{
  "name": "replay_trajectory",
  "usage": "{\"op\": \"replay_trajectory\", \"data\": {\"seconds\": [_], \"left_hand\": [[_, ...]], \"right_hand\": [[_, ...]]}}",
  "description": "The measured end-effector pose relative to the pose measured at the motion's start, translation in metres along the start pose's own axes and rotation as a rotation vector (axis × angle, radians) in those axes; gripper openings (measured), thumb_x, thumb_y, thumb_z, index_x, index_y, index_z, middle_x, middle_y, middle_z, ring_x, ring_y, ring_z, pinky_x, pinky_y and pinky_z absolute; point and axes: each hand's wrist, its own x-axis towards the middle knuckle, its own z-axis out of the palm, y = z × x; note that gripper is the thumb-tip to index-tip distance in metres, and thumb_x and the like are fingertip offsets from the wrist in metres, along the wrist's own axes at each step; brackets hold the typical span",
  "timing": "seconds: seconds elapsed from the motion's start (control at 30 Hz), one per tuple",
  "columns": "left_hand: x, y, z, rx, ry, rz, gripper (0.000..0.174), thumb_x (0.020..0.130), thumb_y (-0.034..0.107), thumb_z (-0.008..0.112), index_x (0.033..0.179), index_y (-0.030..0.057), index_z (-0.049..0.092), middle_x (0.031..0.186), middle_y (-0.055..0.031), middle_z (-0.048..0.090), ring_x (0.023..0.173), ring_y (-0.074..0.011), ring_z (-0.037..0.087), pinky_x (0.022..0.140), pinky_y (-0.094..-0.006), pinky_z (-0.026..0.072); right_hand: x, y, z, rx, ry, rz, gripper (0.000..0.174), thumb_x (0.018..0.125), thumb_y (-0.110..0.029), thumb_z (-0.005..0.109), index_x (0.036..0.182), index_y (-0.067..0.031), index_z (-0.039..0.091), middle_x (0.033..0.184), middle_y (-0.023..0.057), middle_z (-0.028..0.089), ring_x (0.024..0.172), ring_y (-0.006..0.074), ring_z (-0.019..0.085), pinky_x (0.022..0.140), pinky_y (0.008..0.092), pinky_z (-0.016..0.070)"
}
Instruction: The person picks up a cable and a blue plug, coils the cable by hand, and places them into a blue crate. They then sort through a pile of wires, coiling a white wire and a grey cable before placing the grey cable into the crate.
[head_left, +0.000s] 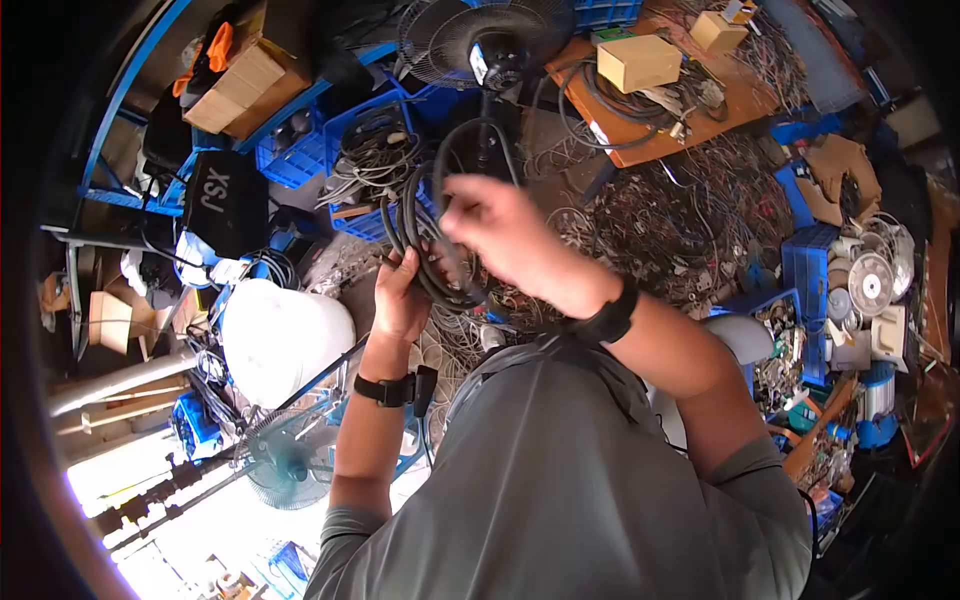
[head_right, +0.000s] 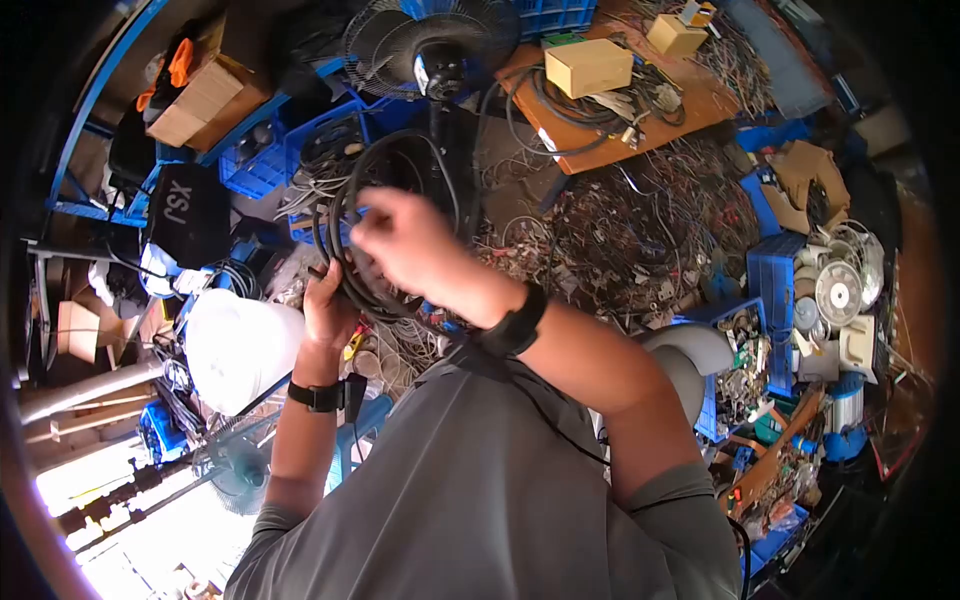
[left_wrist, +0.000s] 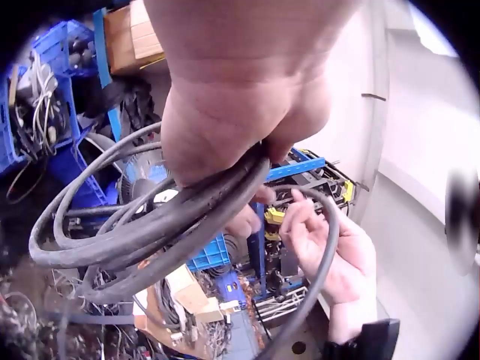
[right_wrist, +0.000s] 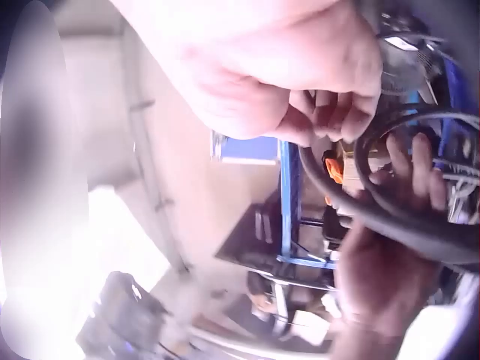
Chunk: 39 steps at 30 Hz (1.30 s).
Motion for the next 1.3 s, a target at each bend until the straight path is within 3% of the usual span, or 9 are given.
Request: {"op": "replay_trajectory", "data": {"seconds": [0.17,0.23,0.33,0.57,0.67,0.8,0.97,1.13,1.3], "left_hand": [[0.011,-0.005,0.002,-0.198,-0.039,-0.065,0.032,0.098,0.028,0.046,0.113,0.0023,0.057,0.106,-0.0118,0.063,0.096,-0.0237,0.062,0.091,-0.0357,0.0483],[0.011,-0.001,0.014,-0.161,0.157,-0.074,0.033,0.099,0.031,0.043,0.112,0.0034,0.055,0.091,-0.0069,0.062,0.080,-0.0184,0.059,0.077,-0.0326,0.0496],[0.014,0.012,0.011,-0.340,-0.169,-0.182,0.038,0.099,0.043,0.042,0.111,0.0076,0.050,0.066,0.0042,0.037,0.055,-0.0083,0.036,0.054,-0.0257,0.0367],[0.002,0.062,0.051,-0.410,-0.302,-0.090,0.025,0.100,0.026,0.044,0.113,0.0065,0.053,0.062,0.0080,0.035,0.050,-0.0035,0.035,0.049,-0.0213,0.0352],[-0.015,0.086,0.100,-0.559,-0.423,-0.056,0.023,0.101,0.023,0.042,0.109,0.0020,0.046,0.059,0.0071,0.037,0.045,-0.0017,0.035,0.044,-0.0181,0.0354],[-0.046,0.118,0.137,-0.562,-0.378,0.048,0.017,0.099,0.021,0.044,0.104,0.0053,0.041,0.058,0.0047,0.037,0.043,-0.0037,0.038,0.041,-0.0197,0.0381],[-0.072,0.158,0.112,-0.517,-0.407,0.223,0.011,0.096,0.015,0.047,0.098,0.0064,0.040,0.057,0.0033,0.037,0.042,-0.0046,0.037,0.039,-0.0202,0.0373],[-0.093,0.177,0.026,-0.412,-0.356,0.320,0.014,0.099,0.016,0.046,0.102,0.0027,0.043,0.056,0.0057,0.036,0.042,-0.0008,0.034,0.040,-0.0168,0.0340],[-0.096,0.115,-0.009,0.046,0.215,0.343,0.016,0.099,0.022,0.045,0.090,0.0089,0.048,0.055,0.0087,0.026,0.042,-0.0023,0.023,0.039,-0.0211,0.0212]], "right_hand": [[-0.028,0.030,0.027,-1.146,0.137,-0.591,0.024,0.074,-0.020,0.071,0.091,-0.0087,0.058,0.093,0.0082,0.051,0.093,0.0296,0.050,0.080,0.0423,0.0413],[-0.034,0.032,0.020,-1.186,0.206,-0.651,0.029,0.072,-0.020,0.074,0.091,-0.0083,0.054,0.093,0.0101,0.049,0.090,0.0295,0.050,0.076,0.0421,0.0414],[-0.046,0.031,-0.016,-0.814,0.153,-0.606,0.036,0.069,-0.016,0.076,0.088,-0.0065,0.048,0.090,0.0117,0.048,0.085,0.0307,0.051,0.073,0.0411,0.0421],[-0.081,0.110,-0.122,-0.986,-0.077,-0.215,0.064,0.064,-0.028,0.081,0.114,-0.0039,0.050,0.119,0.0161,0.048,0.113,0.0342,0.048,0.093,0.0442,0.0414],[-0.055,0.113,-0.101,-1.090,-0.333,-0.401,0.092,0.062,-0.034,0.081,0.141,-0.0143,0.038,0.153,0.0163,0.021,0.140,0.0437,0.018,0.111,0.0556,0.0206],[-0.043,0.130,-0.092,-1.071,-0.700,-0.343,0.030,0.072,-0.027,0.071,0.098,-0.0116,0.068,0.111,0.0066,0.061,0.120,0.0252,0.048,0.113,0.0513,0.0192],[-0.033,0.155,-0.156,-1.238,-0.490,-0.562,0.015,0.070,-0.020,0.066,0.084,-0.0128,0.065,0.089,0.0039,0.063,0.097,0.0219,0.056,0.089,0.0436,0.0355],[0.004,0.147,-0.254,-1.452,-0.340,-0.020,0.027,0.089,-0.030,0.057,0.102,-0.0078,0.064,0.110,0.0077,0.060,0.116,0.0236,0.052,0.104,0.0454,0.0321],[0.035,0.082,-0.233,-1.118,-0.191,0.211,0.048,0.064,-0.042,0.081,0.098,-0.0095,0.070,0.096,0.0129,0.070,0.092,0.0289,0.065,0.082,0.0369,0.0488]]}}
